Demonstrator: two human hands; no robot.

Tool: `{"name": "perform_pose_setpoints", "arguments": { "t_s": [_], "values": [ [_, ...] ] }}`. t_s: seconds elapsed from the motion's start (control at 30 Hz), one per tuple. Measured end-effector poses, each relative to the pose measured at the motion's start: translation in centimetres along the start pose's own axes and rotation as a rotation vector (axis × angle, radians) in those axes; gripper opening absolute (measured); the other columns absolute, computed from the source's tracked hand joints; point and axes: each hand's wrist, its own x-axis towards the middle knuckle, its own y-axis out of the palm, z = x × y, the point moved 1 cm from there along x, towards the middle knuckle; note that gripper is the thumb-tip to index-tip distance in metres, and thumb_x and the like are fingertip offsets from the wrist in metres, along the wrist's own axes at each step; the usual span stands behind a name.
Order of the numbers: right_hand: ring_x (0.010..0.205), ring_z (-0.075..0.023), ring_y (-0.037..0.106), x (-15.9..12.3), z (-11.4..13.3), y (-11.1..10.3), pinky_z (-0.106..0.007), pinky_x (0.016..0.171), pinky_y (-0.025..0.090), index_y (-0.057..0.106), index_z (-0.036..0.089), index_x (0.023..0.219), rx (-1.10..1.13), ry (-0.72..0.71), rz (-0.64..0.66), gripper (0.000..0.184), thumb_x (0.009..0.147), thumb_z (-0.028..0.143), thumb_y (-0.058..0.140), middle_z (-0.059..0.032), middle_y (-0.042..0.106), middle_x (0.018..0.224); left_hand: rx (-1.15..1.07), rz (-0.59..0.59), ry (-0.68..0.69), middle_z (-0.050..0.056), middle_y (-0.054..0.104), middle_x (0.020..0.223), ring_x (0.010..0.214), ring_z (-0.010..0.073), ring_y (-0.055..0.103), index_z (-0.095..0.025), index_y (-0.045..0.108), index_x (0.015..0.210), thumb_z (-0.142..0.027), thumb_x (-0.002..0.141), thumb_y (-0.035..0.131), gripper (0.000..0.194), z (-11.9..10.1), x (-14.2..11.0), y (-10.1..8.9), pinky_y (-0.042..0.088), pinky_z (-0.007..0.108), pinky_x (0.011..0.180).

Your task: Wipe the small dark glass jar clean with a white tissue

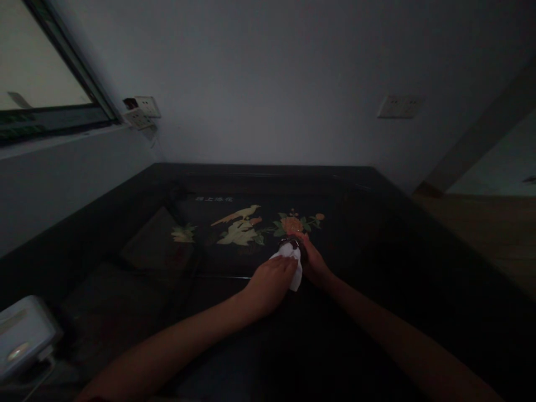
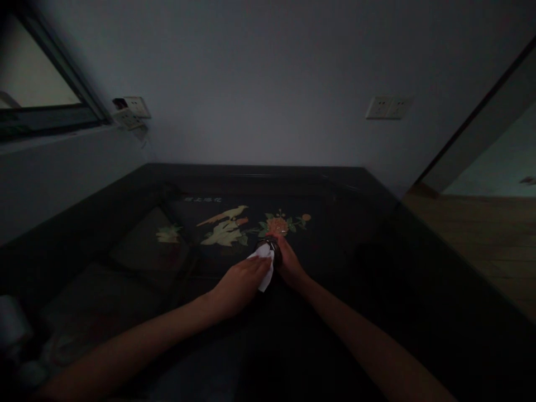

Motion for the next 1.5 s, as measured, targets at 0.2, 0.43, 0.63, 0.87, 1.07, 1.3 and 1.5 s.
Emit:
{"name": "perform_pose_setpoints", "arguments": {
  "t_s": [0.2,0.43,0.63,0.87,1.07,1.3,1.5],
  "values": [
    [0.076,-0.0199,0.063,-0.3,0.5,0.3,-0.031,0.070,0.045,0.063,0.023,0.104,-0.025,-0.008,0.019,0.050,0.074,0.063,0.060,-0.0016,0.070,0.080,-0.696,0.019,-0.240,0.009,0.065,0.111,0.101,0.0192,0.062,-0.013,0.055,0.111,-0.011,0.090,0.038,0.027,-0.2,0.6,-0.7,0.048,0.030,0.090],
    [0.075,-0.0189,0.062,-0.1,0.4,0.2,-0.030,0.067,0.044,0.066,0.022,0.096,0.014,0.010,-0.018,0.046,0.073,0.062,0.061,-0.0010,0.070,0.080,-0.847,-0.004,-0.224,0.006,0.067,0.101,0.093,0.0170,0.062,-0.013,0.057,0.105,-0.019,0.094,0.033,0.027,0.1,1.1,-1.4,0.049,0.030,0.087],
    [0.078,-0.0186,0.062,0.0,0.0,0.0,-0.030,0.072,0.045,0.066,0.023,0.095,0.015,0.011,-0.001,0.042,0.077,0.060,0.058,-0.0006,0.070,0.081,-0.068,0.018,0.011,0.014,0.065,0.115,0.108,0.0233,0.061,-0.010,0.054,0.115,-0.006,0.083,0.047,0.033,0.2,0.4,-0.9,0.044,0.037,0.098],
    [0.076,-0.0173,0.061,0.3,-0.1,-0.1,-0.029,0.073,0.045,0.068,0.022,0.090,0.067,0.020,-0.013,0.038,0.076,0.057,0.061,0.0001,0.069,0.079,0.250,-0.076,0.082,0.020,0.056,0.129,0.122,0.0250,0.052,-0.001,0.054,0.119,-0.008,0.087,0.042,0.035,0.8,0.1,0.5,0.037,0.038,0.106],
    [0.073,-0.0167,0.060,0.2,0.1,0.0,-0.028,0.068,0.044,0.067,0.023,0.092,0.050,0.039,-0.011,0.041,0.074,0.059,0.062,0.0002,0.069,0.078,0.290,-0.080,0.097,0.018,0.058,0.126,0.120,0.0256,0.053,-0.002,0.056,0.117,-0.008,0.087,0.042,0.034,1.0,0.2,1.0,0.038,0.039,0.105],
    [0.073,-0.0180,0.062,0.0,0.0,0.1,-0.029,0.067,0.044,0.067,0.022,0.093,-0.012,0.021,0.014,0.051,0.069,0.066,0.062,-0.0006,0.071,0.078,0.112,0.072,0.070,0.016,0.065,0.114,0.108,0.0237,0.061,-0.005,0.057,0.111,-0.009,0.087,0.046,0.027,-0.1,0.7,-0.7,0.044,0.036,0.099],
    [0.079,-0.0216,0.065,0.0,0.1,0.1,-0.032,0.069,0.046,0.066,0.023,0.095,-0.027,0.020,0.024,0.049,0.073,0.066,0.058,-0.0023,0.072,0.080,-0.105,0.116,-0.039,0.011,0.066,0.107,0.101,0.0222,0.063,-0.012,0.052,0.109,-0.012,0.086,0.047,0.024,-0.2,0.4,-1.3,0.050,0.033,0.088]
  ]
}}
